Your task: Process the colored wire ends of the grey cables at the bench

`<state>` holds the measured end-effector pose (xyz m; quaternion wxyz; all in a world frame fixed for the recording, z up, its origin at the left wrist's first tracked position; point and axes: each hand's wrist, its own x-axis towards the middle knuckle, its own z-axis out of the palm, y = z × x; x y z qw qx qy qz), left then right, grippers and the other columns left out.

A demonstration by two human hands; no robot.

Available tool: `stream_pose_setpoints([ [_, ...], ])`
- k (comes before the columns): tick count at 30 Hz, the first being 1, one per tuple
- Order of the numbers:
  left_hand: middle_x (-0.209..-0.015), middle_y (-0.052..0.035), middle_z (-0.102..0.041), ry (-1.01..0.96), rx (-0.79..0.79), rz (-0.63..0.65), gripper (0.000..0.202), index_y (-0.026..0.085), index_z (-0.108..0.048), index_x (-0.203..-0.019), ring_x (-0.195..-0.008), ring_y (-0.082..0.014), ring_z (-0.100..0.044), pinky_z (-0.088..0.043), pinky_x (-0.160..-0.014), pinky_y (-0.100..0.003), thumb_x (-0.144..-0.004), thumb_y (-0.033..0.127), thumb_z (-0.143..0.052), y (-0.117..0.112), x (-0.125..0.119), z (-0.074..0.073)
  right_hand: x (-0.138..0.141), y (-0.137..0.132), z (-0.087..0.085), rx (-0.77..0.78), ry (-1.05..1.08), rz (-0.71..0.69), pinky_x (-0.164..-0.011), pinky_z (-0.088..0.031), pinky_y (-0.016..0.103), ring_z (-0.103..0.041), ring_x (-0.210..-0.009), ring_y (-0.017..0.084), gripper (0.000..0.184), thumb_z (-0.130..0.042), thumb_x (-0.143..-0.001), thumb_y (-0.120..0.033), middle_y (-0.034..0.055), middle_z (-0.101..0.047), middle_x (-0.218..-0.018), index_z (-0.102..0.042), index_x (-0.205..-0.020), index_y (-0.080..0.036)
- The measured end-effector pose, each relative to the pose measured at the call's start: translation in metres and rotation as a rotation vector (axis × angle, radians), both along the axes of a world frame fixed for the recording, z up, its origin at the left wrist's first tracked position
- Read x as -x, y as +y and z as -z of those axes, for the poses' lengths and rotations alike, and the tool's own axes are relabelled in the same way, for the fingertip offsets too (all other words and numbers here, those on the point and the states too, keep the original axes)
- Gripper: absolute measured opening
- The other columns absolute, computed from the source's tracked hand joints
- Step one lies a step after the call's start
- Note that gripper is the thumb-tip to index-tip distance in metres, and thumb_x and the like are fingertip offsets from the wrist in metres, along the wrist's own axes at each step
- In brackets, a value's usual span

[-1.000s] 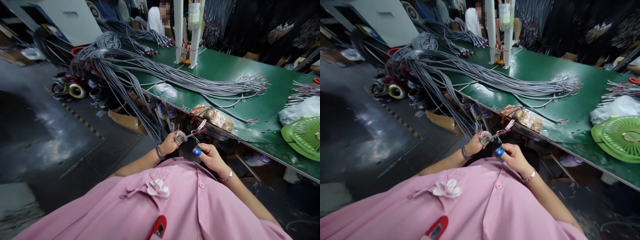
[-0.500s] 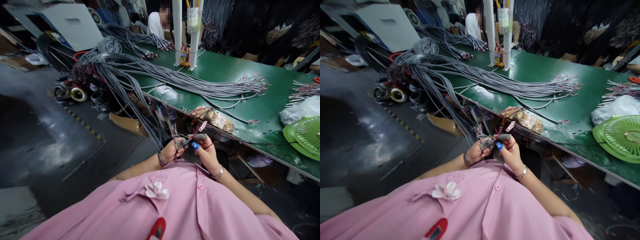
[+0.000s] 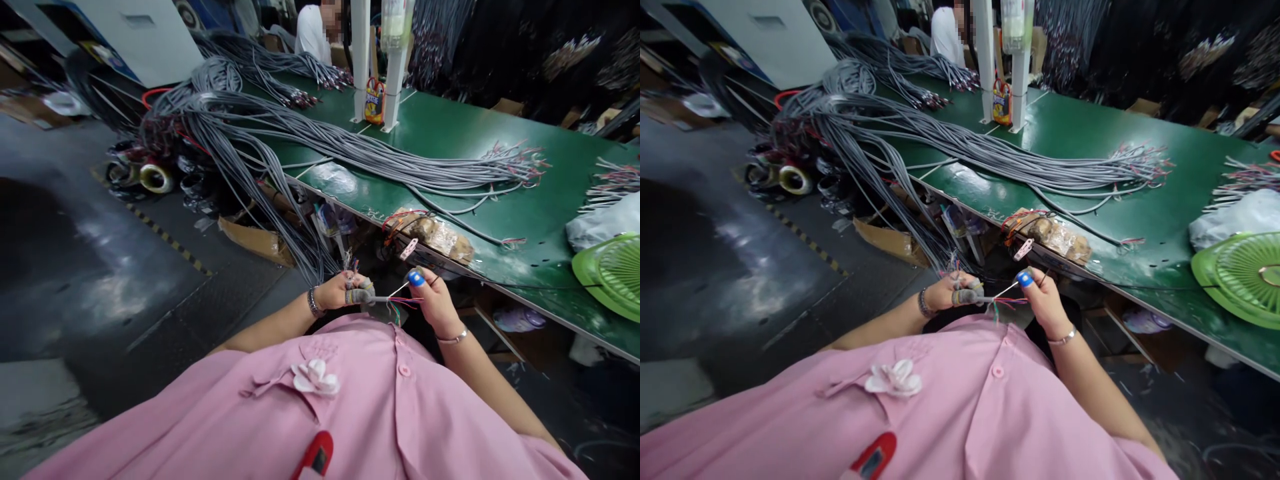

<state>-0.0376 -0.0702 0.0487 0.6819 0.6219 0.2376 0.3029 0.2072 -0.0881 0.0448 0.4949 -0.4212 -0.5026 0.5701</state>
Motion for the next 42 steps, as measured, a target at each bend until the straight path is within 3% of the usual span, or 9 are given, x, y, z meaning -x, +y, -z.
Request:
stream_pose_setpoints([
  [4,-0.075,-0.012,-0.072,0.159,-0.24,-0.024,0.035,0.011,-0.076,-0.082,-0.068,-0.0187,-0.066,-0.053,-0.064,-0.027,-0.079,0.045,-0.073,0.012,0.006,-0.014,-0.009,0.016,0.025,0.323,0.283,0.188,-0.036,-0.012,0.017,-0.017,-0.042,0.004,0.04,-0.069,-0.082,-0.052,-0.0084,-0.032,-0.054,-0.05,-0.069,-0.019],
  [8,-0.079,-0.0121,-0.074,0.216,-0.354,-0.116,0.033,0.011,-0.077,-0.088,-0.072,-0.0187,-0.067,-0.054,-0.068,-0.027,-0.08,0.043,-0.072,0.025,0.007,-0.017,-0.012,0.03,0.041,0.443,0.328,0.135,-0.033,-0.013,0.016,-0.015,-0.039,0.003,0.046,-0.066,-0.08,-0.062,-0.0076,-0.038,-0.053,-0.054,-0.072,-0.018],
  [12,-0.078,-0.0106,-0.073,0.19,-0.366,-0.198,0.033,0.011,-0.076,-0.085,-0.071,-0.0174,-0.066,-0.053,-0.068,-0.026,-0.078,0.043,-0.074,0.039,-0.001,-0.015,-0.003,0.044,0.031,0.458,0.379,-0.026,-0.032,-0.016,0.015,-0.021,-0.04,0.002,0.049,-0.066,-0.077,-0.066,-0.0011,-0.057,-0.066,-0.056,-0.076,-0.018],
  [15,-0.074,-0.0083,-0.07,0.162,-0.304,-0.249,0.035,0.01,-0.074,-0.086,-0.064,-0.0133,-0.06,-0.049,-0.06,-0.023,-0.078,0.044,-0.073,0.047,-0.01,-0.009,0.003,0.056,0.019,0.432,0.386,-0.084,-0.033,-0.017,0.016,-0.026,-0.043,0.003,0.048,-0.071,-0.075,-0.062,-0.0005,-0.058,-0.067,-0.057,-0.078,-0.017],
  [19,-0.066,-0.0041,-0.064,0.138,-0.26,-0.291,0.037,0.01,-0.073,-0.085,-0.054,-0.0085,-0.051,-0.042,-0.052,-0.019,-0.079,0.046,-0.072,0.056,-0.019,0.005,0.007,0.063,0.022,0.295,0.282,0.068,-0.035,-0.016,0.017,-0.023,-0.04,0.004,0.044,-0.074,-0.074,-0.058,-0.0056,-0.047,-0.054,-0.057,-0.073,-0.017],
  [23,-0.062,-0.0015,-0.059,0.119,-0.216,-0.281,0.037,0.01,-0.072,-0.085,-0.05,-0.0068,-0.046,-0.038,-0.048,-0.019,-0.079,0.047,-0.072,0.065,-0.023,0.016,0.009,0.067,0.035,0.201,0.173,0.268,-0.035,-0.02,0.019,-0.028,-0.039,0.005,0.05,-0.066,-0.076,-0.067,-0.0042,-0.048,-0.05,-0.057,-0.069,-0.018],
  [29,-0.063,-0.0015,-0.058,0.104,-0.159,-0.228,0.038,0.01,-0.073,-0.085,-0.053,-0.0075,-0.045,-0.038,-0.05,-0.019,-0.077,0.047,-0.073,0.071,-0.03,0.023,0.017,0.076,0.028,0.364,0.379,0.176,-0.037,-0.027,0.02,-0.035,-0.044,0.007,0.053,-0.071,-0.069,-0.069,-0.0036,-0.045,-0.053,-0.056,-0.067,-0.019],
  [36,-0.062,0.0005,-0.053,0.096,-0.124,-0.157,0.039,0.01,-0.07,-0.079,-0.056,-0.0078,-0.042,-0.036,-0.052,-0.02,-0.076,0.048,-0.075,0.072,-0.038,0.028,0.023,0.075,0.018,0.329,0.461,0.208,-0.036,-0.03,0.019,-0.03,-0.042,0.005,0.053,-0.074,-0.068,-0.066,-0.0042,-0.045,-0.052,-0.052,-0.061,-0.019],
  [42,-0.061,-0.0003,-0.053,0.083,-0.104,-0.11,0.041,0.01,-0.067,-0.073,-0.056,-0.0084,-0.043,-0.039,-0.054,-0.021,-0.075,0.05,-0.074,0.072,-0.038,0.026,0.019,0.073,0.024,0.413,0.486,0.169,-0.034,-0.028,0.019,-0.034,-0.042,0.006,0.052,-0.068,-0.071,-0.071,-0.0014,-0.054,-0.059,-0.058,-0.07,-0.02],
])
